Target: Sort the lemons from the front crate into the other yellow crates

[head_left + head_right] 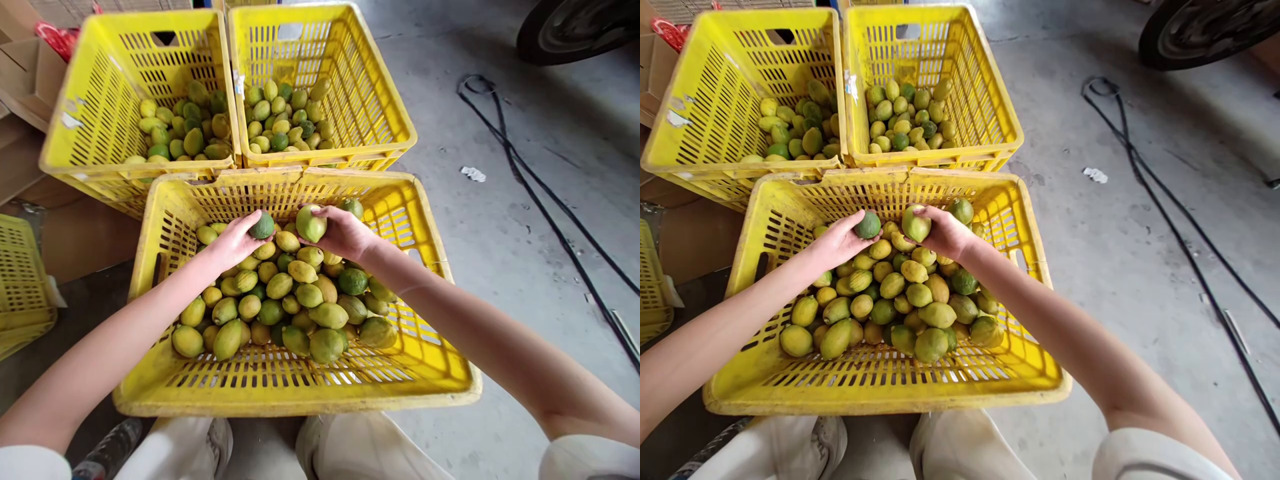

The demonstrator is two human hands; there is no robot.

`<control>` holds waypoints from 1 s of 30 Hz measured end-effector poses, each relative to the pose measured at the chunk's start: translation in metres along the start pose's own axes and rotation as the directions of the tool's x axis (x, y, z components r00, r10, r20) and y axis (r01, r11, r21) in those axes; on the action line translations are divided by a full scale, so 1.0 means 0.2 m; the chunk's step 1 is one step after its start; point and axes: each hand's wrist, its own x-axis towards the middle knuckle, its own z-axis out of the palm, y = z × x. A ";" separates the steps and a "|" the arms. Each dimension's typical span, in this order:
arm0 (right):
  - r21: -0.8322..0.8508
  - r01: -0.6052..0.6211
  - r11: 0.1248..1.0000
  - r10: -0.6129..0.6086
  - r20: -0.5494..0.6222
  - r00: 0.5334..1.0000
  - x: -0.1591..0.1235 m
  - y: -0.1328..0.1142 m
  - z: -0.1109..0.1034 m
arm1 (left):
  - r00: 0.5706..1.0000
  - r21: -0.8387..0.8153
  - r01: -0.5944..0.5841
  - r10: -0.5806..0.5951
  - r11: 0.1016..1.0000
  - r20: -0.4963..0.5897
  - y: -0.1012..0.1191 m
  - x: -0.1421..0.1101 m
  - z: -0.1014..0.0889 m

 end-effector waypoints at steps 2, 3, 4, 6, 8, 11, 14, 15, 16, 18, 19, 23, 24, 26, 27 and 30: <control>-0.042 0.023 0.999 -0.022 0.022 1.000 0.00 0.02 0.00 | 0.999 0.048 -0.029 0.026 0.998 0.045 0.00 -0.01 -0.01; -0.061 0.024 0.998 -0.023 0.024 0.999 0.00 0.04 -0.01 | 0.999 0.076 -0.023 0.020 0.997 0.048 0.00 -0.01 -0.01; -0.079 0.022 0.997 -0.020 0.023 1.000 0.01 0.05 -0.01 | 0.999 0.101 -0.006 0.002 0.995 0.038 0.00 -0.01 -0.02; -0.116 0.015 0.993 -0.013 0.021 1.000 0.02 0.08 -0.01 | 0.999 0.131 0.035 -0.036 0.991 0.009 0.01 -0.02 -0.02; -0.151 0.020 0.988 -0.016 0.027 1.000 0.02 0.10 -0.01 | 0.998 0.118 0.064 -0.065 0.991 0.004 0.02 -0.02 -0.01; -0.160 0.048 0.986 -0.039 0.059 0.998 0.00 0.09 0.00 | 0.997 0.008 0.072 -0.072 0.997 0.026 0.03 -0.03 0.00; -0.079 0.064 0.995 -0.055 0.113 0.992 -0.02 0.07 0.02 | 0.997 -0.062 0.073 -0.073 0.995 0.015 0.02 -0.02 0.00; -0.052 0.060 0.997 -0.053 0.131 0.990 -0.03 0.06 0.03 | 0.997 -0.052 0.073 -0.072 0.996 0.017 0.02 -0.02 0.00; -0.036 0.058 0.998 -0.052 0.146 0.988 -0.03 0.05 0.03 | 0.997 -0.029 0.071 -0.070 0.997 0.028 0.01 -0.02 -0.01; -0.038 0.060 0.997 -0.053 0.166 0.985 -0.03 0.04 0.04 | 0.996 0.035 0.054 -0.056 0.998 0.067 0.01 -0.02 -0.02; -0.050 0.060 0.997 -0.050 0.171 0.984 -0.03 0.05 0.05 | 0.996 0.067 0.042 -0.047 0.997 0.082 0.00 -0.02 -0.02; -0.066 0.034 0.997 -0.024 0.156 0.988 -0.03 0.07 0.05 | 0.998 0.114 0.017 -0.024 0.993 0.061 0.00 -0.02 -0.03; -0.051 0.028 0.998 -0.020 0.145 0.989 -0.03 0.08 0.05 | 0.998 0.113 0.028 -0.034 0.993 0.054 -0.01 -0.02 -0.03; -0.021 0.010 1.000 -0.007 0.130 0.992 -0.02 0.10 0.05 | 0.996 0.118 0.053 -0.060 0.992 0.059 -0.01 -0.02 -0.03; -0.014 -0.002 1.000 0.004 0.118 0.993 -0.02 0.11 0.05 | 0.996 0.129 0.061 -0.070 0.990 0.064 -0.01 -0.02 -0.03; -0.012 -0.025 1.000 0.026 0.044 0.999 -0.02 0.11 0.06 | 0.996 0.153 0.058 -0.069 0.986 0.063 -0.01 -0.01 -0.04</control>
